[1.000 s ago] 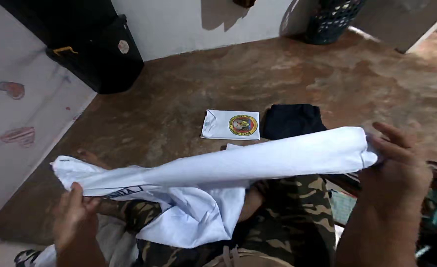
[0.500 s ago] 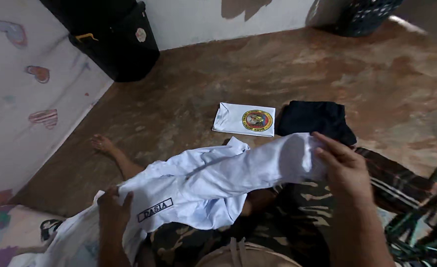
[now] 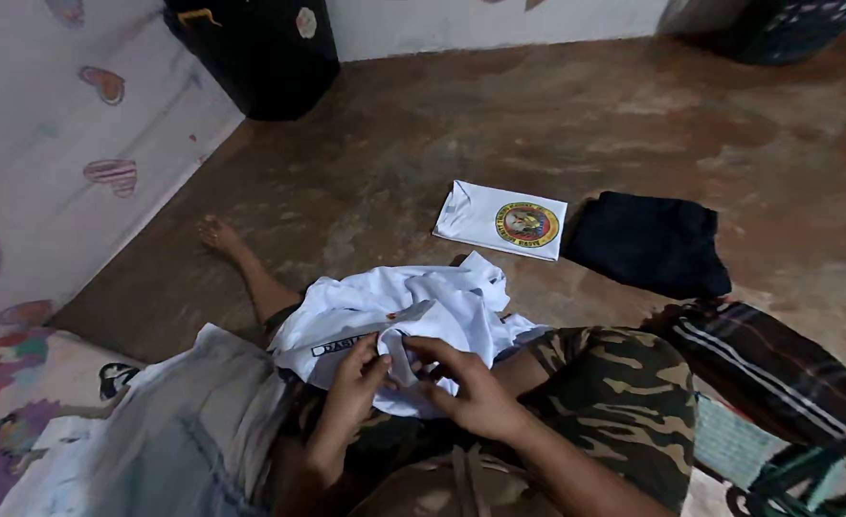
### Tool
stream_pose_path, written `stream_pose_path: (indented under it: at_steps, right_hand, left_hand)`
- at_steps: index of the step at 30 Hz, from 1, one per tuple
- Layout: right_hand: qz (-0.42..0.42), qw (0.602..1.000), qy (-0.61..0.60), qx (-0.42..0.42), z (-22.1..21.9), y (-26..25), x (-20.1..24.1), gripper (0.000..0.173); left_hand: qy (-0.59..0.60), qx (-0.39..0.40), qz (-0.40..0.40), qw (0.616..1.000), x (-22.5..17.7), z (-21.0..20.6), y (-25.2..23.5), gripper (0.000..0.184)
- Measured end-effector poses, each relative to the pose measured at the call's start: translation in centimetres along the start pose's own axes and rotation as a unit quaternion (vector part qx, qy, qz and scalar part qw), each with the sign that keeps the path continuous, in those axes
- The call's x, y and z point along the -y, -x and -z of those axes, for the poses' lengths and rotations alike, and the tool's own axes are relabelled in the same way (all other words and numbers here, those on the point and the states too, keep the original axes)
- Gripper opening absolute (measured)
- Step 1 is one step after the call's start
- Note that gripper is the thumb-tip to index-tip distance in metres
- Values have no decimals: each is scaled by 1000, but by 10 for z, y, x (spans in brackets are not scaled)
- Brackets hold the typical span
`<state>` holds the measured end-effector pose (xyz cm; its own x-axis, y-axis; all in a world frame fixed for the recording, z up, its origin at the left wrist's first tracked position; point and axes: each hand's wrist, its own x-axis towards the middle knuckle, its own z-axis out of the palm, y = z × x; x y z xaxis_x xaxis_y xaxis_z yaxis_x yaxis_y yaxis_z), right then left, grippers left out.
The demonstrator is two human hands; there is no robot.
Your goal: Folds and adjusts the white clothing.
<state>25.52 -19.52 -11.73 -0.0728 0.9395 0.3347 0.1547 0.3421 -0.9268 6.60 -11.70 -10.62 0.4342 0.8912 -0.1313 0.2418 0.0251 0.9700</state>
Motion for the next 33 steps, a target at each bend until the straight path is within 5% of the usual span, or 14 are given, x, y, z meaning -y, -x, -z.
stream_pose_path:
  at_steps: [3,7,12,15,18,22,26,31,33]
  right_hand:
    - [-12,998,-53,-7,12,0,-5,43]
    - [14,992,95,-84,5,-2,-15,32]
    - [-9,982,163,-95,-4,-2,-12,40]
    - [0,983,148,-105,-7,-1,-15,24]
    - [-58,994,-2,-92,-5,-2,-11,22]
    - [-127,967,-206,-82,-3,-4,-7,23]
    - [-113,956,-259,-83,-2,-4,-9,17]
    - [-95,935,-338,-58,3,-3,-9,19]
    - [-69,940,-332,-38,6,-2,-8,37]
  left_hand:
    - [48,-21,24,998,-2,9,-1,40]
    - [150,4,54,987,-10,6,1,47]
    - [234,45,69,969,-17,-3,8,46]
    - [242,-43,118,962,-22,-9,10,39]
    - [230,-106,161,954,-26,-11,10,35]
    - [15,-37,4,999,-11,-4,14,56]
    - [-191,-33,-114,974,-15,-6,16,91]
    - [-304,-73,-199,929,-22,-4,17,47]
    - [-285,-63,-200,935,-21,0,16,31]
